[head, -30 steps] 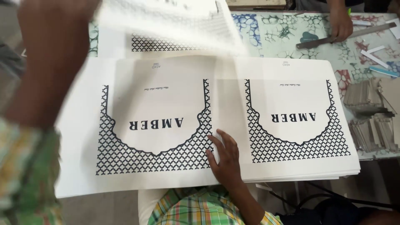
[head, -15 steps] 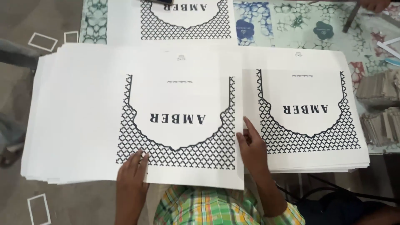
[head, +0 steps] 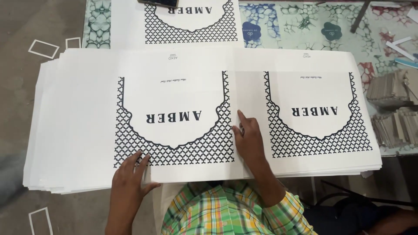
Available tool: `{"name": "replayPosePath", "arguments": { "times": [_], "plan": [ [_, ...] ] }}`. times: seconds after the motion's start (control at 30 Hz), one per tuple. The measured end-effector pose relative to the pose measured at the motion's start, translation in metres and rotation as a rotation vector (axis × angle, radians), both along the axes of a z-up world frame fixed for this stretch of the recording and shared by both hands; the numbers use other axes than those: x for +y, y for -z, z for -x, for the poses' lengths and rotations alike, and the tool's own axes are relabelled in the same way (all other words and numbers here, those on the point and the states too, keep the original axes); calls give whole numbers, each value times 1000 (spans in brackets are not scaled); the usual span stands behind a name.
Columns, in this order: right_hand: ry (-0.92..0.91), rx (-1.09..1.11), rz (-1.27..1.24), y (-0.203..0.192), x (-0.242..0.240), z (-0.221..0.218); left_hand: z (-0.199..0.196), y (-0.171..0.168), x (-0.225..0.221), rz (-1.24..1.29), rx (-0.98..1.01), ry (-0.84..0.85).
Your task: The recorder is sorting and stacking printed paper sheets on a large table in a workshop.
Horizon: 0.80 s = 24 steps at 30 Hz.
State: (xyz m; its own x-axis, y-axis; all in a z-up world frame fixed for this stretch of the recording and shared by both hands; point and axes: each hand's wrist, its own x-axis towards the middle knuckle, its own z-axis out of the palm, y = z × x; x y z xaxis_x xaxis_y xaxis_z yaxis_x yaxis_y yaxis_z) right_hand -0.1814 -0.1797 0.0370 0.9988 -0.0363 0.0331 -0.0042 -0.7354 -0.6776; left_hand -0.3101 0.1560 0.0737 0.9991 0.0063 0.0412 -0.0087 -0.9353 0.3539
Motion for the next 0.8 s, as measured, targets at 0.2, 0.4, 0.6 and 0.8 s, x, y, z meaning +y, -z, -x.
{"name": "replayPosePath", "arguments": {
  "times": [0.2,0.4,0.6,0.8],
  "plan": [
    [-36,-229,116,-1,13,9,-14,-3,-8,5,67,-11],
    [-73,-313,371,-1,26,14,-68,-12,-73,291,-75,225],
    [-75,-357,393,0,24,14,-181,10,-148,510,-251,577],
    [-98,-296,358,-11,19,14,-265,42,-180,463,-357,506]
  ]
}}
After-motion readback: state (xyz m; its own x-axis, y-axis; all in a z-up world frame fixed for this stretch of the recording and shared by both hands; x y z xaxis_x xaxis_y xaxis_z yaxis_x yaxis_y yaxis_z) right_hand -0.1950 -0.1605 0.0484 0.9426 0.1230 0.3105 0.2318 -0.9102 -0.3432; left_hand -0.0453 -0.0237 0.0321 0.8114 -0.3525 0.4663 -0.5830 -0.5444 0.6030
